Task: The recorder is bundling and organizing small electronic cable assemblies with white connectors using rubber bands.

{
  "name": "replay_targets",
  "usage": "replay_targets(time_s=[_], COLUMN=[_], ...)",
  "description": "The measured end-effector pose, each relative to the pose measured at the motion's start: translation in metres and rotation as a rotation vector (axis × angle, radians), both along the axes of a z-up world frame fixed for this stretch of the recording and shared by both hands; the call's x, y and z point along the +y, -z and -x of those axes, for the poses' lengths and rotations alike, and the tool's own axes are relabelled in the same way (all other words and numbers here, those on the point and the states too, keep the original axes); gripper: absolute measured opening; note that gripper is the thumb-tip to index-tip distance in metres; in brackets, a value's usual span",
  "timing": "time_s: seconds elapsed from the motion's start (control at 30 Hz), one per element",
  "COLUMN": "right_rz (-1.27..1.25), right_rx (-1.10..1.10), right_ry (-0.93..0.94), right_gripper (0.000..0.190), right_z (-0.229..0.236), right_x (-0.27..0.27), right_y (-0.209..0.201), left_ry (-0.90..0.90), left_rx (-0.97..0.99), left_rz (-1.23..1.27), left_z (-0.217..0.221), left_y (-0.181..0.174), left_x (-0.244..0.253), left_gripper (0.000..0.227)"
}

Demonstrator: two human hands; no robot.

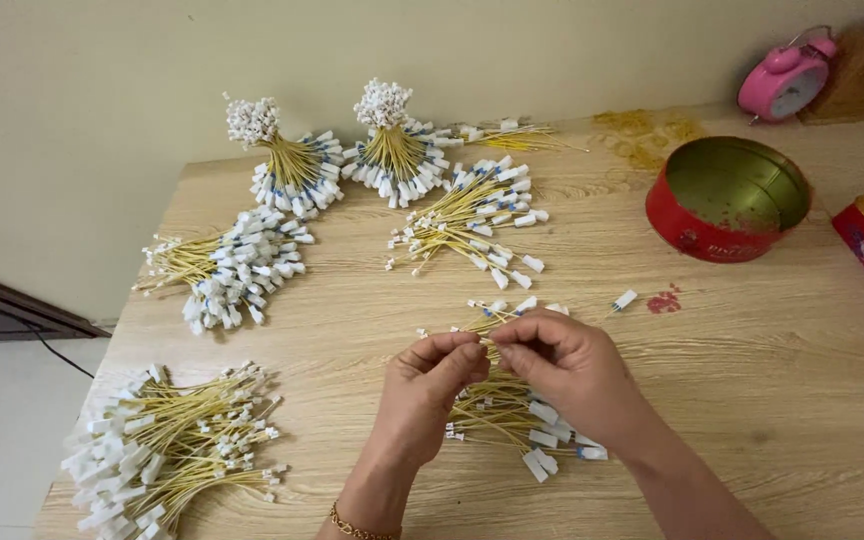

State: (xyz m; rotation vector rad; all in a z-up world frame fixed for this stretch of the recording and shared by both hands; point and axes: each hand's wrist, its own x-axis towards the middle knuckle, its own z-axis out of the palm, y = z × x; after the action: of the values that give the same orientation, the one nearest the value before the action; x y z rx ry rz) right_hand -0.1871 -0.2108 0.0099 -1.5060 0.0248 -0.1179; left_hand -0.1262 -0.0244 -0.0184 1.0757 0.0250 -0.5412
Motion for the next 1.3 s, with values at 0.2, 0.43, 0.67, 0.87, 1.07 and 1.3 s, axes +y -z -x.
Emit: replay_targets(time_s=[0.2, 0.43, 0.67, 0.87, 1.07, 1.3], right_rz=[0.286, 0.702, 0.874, 0.768, 0.616, 0.455], right_rx=[-0.001, -0.248, -0.372, -0.276, -0.206, -0.136], right_ry=[0.082, 0.176, 0.161, 0.053, -0.004, -0.139], right_gripper=[0.016, 0.014, 0.016, 0.012, 0.011, 0.008], right_z=[0.007, 0.007, 0.005, 0.004, 0.004, 0.002], right_x=[0.006, 0.009, 0.004, 0.001, 0.002, 0.000], right_y=[-0.023, -0.039, -0.037, -0.034, -0.027, -0.039], left_ry=[0.039, 0.077, 0.116, 0.182, 0.196, 0.250], left_rx=[-0.144, -0.169, -0.156, -0.196, -0.187, -0.228], left_rz=[-0.085, -0.029, -0.046, -0.052, -0.030, -0.059], left_z=[0.000, 0.003, 0.002, 0.001, -0.001, -0.007], left_y=[-0.003, -0.016, -0.015, -0.018, -0.017, -0.034], left_x=[0.000, 0.002, 0.001, 0.007, 0.009, 0.020], left_gripper=[0.022, 0.036, 0.042, 0.044, 0.044, 0.047])
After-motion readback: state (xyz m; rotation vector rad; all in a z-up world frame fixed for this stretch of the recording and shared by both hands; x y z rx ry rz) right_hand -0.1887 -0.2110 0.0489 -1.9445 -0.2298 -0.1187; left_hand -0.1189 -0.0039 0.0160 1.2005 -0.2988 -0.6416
